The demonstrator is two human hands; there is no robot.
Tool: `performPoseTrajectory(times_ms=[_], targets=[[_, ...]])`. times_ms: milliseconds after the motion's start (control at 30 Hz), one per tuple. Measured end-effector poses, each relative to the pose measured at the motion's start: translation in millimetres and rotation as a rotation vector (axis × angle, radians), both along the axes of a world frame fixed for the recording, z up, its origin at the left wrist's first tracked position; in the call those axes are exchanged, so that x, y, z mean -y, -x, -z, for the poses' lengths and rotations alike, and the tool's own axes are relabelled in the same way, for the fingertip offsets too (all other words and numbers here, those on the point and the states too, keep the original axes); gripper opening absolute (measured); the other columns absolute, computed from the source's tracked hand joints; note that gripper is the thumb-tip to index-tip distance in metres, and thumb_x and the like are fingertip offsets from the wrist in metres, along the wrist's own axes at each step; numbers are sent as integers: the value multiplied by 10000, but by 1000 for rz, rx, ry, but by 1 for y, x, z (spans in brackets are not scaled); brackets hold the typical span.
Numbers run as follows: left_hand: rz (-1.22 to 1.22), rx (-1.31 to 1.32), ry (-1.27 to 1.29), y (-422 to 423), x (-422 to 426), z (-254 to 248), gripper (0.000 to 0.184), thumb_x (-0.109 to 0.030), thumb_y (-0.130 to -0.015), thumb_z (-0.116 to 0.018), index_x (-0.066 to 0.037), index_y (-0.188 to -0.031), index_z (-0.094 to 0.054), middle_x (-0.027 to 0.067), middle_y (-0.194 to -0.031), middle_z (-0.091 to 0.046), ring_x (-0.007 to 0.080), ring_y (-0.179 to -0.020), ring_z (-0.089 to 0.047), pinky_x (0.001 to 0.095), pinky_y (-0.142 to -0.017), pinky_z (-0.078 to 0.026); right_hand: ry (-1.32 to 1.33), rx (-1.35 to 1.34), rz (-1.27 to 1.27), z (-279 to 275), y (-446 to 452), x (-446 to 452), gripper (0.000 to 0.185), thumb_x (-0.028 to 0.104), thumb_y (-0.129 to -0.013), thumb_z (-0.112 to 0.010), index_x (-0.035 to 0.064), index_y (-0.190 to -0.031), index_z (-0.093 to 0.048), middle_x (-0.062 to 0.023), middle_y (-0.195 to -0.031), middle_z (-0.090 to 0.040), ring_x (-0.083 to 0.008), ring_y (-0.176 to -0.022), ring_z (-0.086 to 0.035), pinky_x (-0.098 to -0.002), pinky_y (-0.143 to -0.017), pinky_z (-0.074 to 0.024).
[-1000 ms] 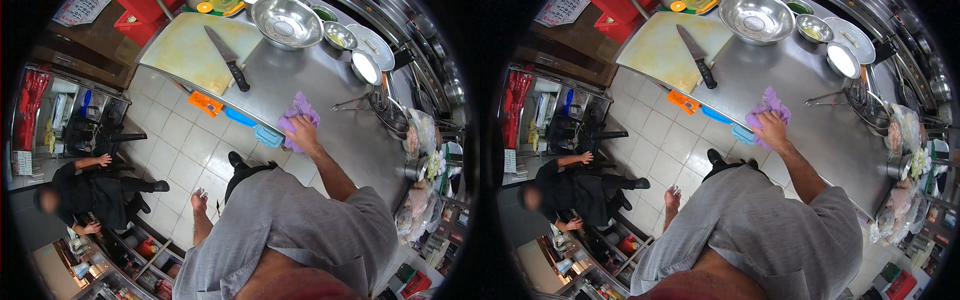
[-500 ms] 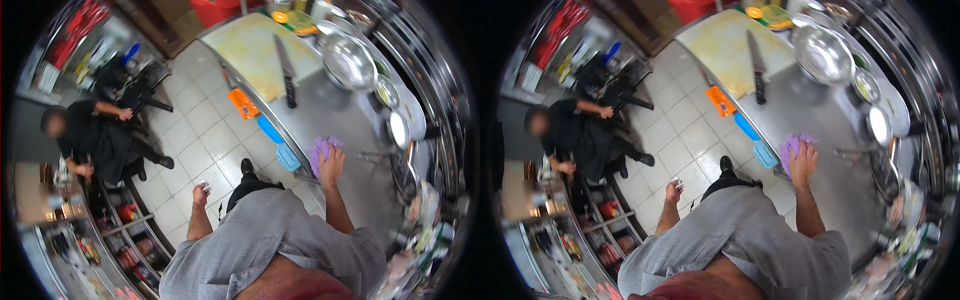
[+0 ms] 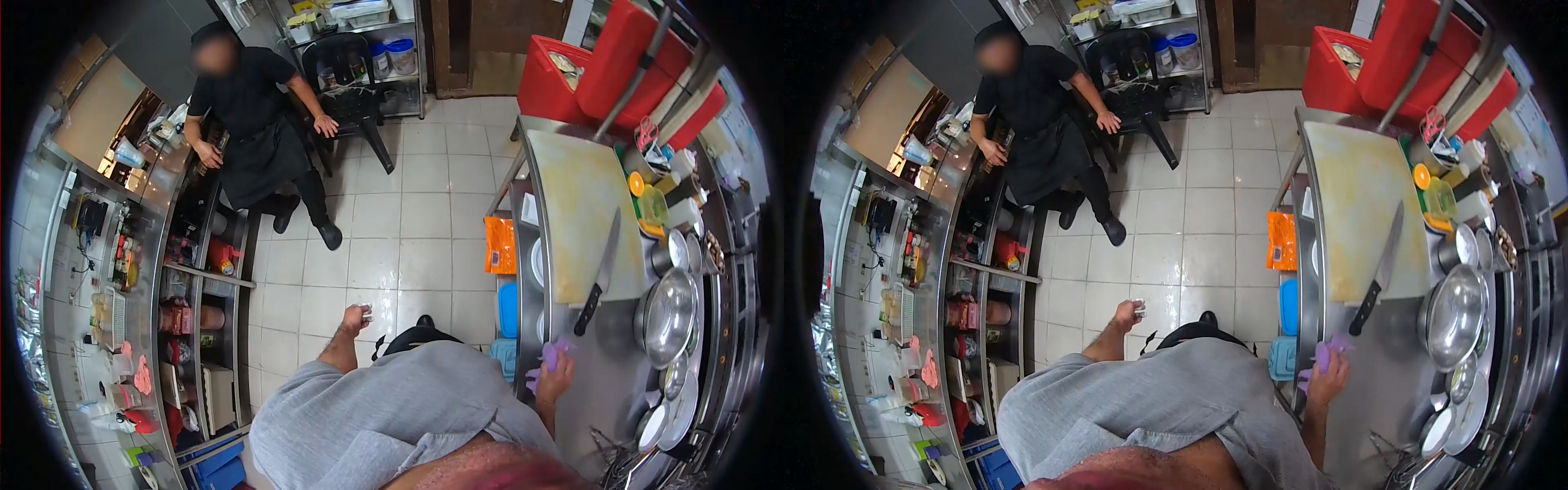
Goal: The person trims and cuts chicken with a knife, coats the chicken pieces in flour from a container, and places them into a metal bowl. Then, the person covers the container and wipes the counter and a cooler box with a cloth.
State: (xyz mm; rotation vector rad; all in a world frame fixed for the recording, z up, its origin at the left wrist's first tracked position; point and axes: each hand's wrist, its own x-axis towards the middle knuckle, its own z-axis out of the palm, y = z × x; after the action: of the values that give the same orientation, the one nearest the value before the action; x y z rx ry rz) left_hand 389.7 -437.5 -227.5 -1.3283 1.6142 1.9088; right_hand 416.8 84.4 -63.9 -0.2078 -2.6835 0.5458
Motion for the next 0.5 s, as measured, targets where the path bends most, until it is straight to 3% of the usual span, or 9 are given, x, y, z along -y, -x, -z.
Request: performPoseTrajectory(times_ms=[133, 200, 233, 433, 500], targets=[[59, -58, -5, 82, 16, -17, 156, -159, -824, -550, -64, -947, -529, 50, -850, -579, 161, -648, -559, 281, -526, -435, 115, 10, -115, -26, 50, 45, 429, 22, -601, -630, 54, -1027, -591, -134, -996, -532, -332, -918, -522, -413, -805, -434], [97, -83, 24, 124, 30, -21, 152, -159, -815, -570, -69, -923, -512, 45, -840, -571, 152, -643, -558, 279, -515, -440, 392, 11, -98, -49, 92, 70, 428, -4, -607, -622, 17, -1031, -569, -149, -975, -538, -335, -934, -523, -392, -830, -423], [70, -139, 6, 149, 34, -23, 154, -165, -817, -567, -76, -931, -515, 44, -853, -573, 151, -655, -552, 283, -527, -441, 400, 15, -85, -53, 114, 78, 428, -4, -607, -622, 17, -1031, -569, -149, -975, -538, -335, -934, -523, -392, -830, -423], [-4, -338, -150, 245, 34, -13, 153, -167, -848, -514, -91, -981, -529, 38, -872, -588, 151, -684, -539, 282, -535, -436, 633, -104, -71, -61, 266, 95, 387, -14, -654, -590, -5, -1040, -570, -103, -972, -579, -202, -907, -561, -311, -818, -441], [-37, -284, -200, 259, 40, -4, 163, -174, -858, -499, -83, -989, -530, 38, -853, -589, 156, -665, -547, 275, -510, -433, 708, -138, -77, -61, 317, 98, 389, -14, -640, -609, -11, -1028, -576, -121, -963, -575, -237, -884, -573, -326, -803, -457]])
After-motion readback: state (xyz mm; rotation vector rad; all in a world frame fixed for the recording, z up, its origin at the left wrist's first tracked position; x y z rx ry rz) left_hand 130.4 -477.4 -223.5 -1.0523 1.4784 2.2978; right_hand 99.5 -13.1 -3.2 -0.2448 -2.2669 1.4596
